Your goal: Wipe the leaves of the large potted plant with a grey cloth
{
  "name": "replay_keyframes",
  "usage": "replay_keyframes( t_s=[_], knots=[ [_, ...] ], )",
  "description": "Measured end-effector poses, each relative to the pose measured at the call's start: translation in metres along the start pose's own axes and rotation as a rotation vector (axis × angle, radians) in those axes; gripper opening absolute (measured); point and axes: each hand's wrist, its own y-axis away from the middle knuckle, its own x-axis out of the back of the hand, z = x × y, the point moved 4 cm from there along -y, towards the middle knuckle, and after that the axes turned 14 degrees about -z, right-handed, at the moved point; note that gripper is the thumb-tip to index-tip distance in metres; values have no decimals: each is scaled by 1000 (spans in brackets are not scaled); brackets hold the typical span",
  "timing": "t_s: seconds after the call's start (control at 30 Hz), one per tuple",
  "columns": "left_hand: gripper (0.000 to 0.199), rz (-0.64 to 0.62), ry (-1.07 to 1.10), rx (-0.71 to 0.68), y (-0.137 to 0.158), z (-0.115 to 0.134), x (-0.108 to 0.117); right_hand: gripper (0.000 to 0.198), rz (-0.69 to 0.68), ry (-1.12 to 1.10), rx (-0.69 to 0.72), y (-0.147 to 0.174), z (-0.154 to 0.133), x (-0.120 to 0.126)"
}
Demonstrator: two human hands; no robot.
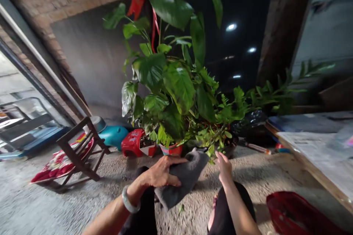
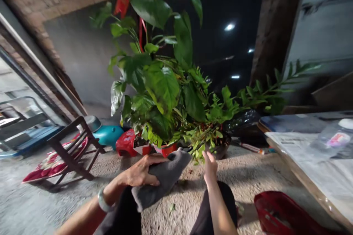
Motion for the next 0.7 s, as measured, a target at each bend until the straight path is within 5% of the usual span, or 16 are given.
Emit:
replay_keyframes(
  t_s=[0.1,0.17,0.33,0.43,0.7],
  knots=[
    [67,90,29,-102,24,20,11,38,140,6,100,19,-32,-4],
    [64,151,47,-153,40,25,16,39,108,4,148,32,-53,-22],
    [71,442,160,-43,48,-9,7,45,-219,-22,104,88,-63,-83],
    [72,635,135,49,36,-35,-9,52,-286,43,29,134,-51,-97],
    [89,701,-206,-46,-1,-26,-62,60,-672,248,89,198,-67,-124]
  ],
)
